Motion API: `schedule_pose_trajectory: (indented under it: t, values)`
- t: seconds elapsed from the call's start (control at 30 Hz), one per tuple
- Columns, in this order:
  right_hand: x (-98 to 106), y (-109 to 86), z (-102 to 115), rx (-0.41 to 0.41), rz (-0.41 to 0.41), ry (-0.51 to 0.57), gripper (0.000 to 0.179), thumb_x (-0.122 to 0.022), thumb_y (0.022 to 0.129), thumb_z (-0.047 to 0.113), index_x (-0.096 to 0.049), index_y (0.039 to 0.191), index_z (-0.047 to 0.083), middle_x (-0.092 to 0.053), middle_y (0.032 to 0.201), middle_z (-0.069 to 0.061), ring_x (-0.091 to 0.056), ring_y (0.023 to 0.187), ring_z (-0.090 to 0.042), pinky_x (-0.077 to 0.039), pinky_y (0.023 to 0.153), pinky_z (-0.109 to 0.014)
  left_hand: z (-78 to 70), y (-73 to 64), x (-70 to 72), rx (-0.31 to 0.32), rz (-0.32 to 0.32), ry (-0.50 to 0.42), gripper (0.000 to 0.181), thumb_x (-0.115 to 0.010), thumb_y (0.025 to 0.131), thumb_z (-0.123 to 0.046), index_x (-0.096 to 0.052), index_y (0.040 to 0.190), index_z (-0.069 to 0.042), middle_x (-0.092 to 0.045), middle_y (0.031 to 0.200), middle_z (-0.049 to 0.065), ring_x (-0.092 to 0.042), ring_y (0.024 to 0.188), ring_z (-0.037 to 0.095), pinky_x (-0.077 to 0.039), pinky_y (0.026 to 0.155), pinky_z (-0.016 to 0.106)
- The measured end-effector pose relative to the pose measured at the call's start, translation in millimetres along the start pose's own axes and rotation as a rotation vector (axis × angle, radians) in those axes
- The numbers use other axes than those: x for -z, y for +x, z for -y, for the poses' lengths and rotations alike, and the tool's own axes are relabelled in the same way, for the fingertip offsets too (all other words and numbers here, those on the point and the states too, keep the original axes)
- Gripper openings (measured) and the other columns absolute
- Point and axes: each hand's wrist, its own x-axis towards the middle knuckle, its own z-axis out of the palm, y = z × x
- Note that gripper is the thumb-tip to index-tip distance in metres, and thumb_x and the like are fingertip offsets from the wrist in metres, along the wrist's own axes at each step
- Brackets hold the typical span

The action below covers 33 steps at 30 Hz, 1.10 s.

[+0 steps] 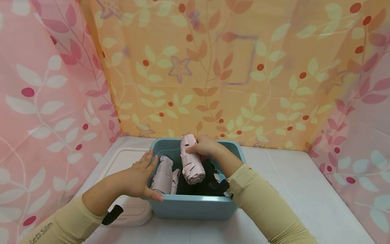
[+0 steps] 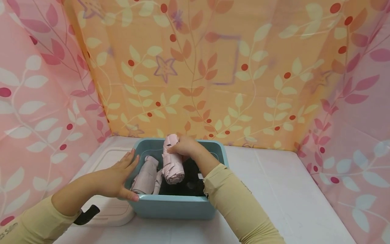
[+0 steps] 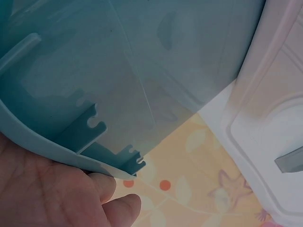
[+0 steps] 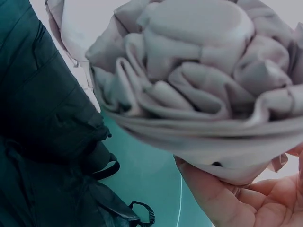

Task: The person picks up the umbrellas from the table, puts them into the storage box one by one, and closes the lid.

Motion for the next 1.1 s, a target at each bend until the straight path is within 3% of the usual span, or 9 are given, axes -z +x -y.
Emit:
schedule_pose_trajectory:
  t: [0.23, 0.37, 0.47, 0.7, 1.1]
  values:
    - [-3.4, 1.4, -0.2, 0.001, 0.019, -0.007, 0.041, -0.067, 0.082, 0.028, -0.058, 0.106, -0.004, -0.059, 0.09, -0.014, -0.063, 0.071, -0.023, -0.055, 0.057, -0.035, -0.4, -0.4, 0.8, 0.003, -0.004, -0.005, 0.131, -0.057, 0.057, -0.08, -0.008, 0.145, 0.003, 0.008, 0.15, 0.024, 0.007, 0.137, 0.04, -0.016, 0.1, 0.065]
    - [-1.0, 0.4, 3.1, -0.045, 0.059, 0.092, 0.057, -0.049, 0.092, 0.044, -0.048, 0.126, -0.002, -0.063, 0.098, -0.023, -0.066, 0.078, -0.032, -0.055, 0.064, -0.038, -0.5, -0.6, 1.2, 0.005, 0.004, -0.004, 0.13, -0.057, 0.057, -0.08, -0.007, 0.145, 0.002, 0.009, 0.15, 0.023, 0.008, 0.137, 0.039, -0.015, 0.101, 0.065]
    - [3.0, -0.6, 5.1, -0.079, 0.076, 0.142, 0.074, -0.033, 0.092, 0.059, -0.04, 0.134, -0.001, -0.059, 0.107, -0.031, -0.065, 0.084, -0.036, -0.054, 0.068, -0.04, -0.2, -0.3, 1.3, 0.007, 0.008, 0.001, 0.13, -0.056, 0.057, -0.08, -0.006, 0.145, 0.002, 0.01, 0.15, 0.023, 0.008, 0.137, 0.039, -0.015, 0.101, 0.064]
    - [8.0, -3.1, 4.7, -0.057, 0.081, 0.116, 0.095, -0.021, 0.083, 0.075, -0.045, 0.13, -0.004, -0.059, 0.111, -0.029, -0.066, 0.084, -0.029, -0.054, 0.071, -0.04, 0.5, -0.7, 1.0, 0.003, 0.006, -0.007, 0.13, -0.058, 0.057, -0.079, -0.005, 0.145, 0.002, 0.009, 0.15, 0.023, 0.009, 0.137, 0.039, -0.015, 0.101, 0.064]
    - [9.8, -7.2, 5.9, -0.033, 0.083, 0.095, 0.097, -0.021, 0.081, 0.077, -0.048, 0.128, -0.004, -0.063, 0.105, -0.023, -0.065, 0.086, -0.029, -0.054, 0.073, -0.039, -1.2, -1.3, 0.8, 0.009, 0.013, -0.012, 0.13, -0.058, 0.058, -0.079, -0.005, 0.145, 0.002, 0.01, 0.15, 0.023, 0.008, 0.137, 0.039, -0.015, 0.101, 0.064]
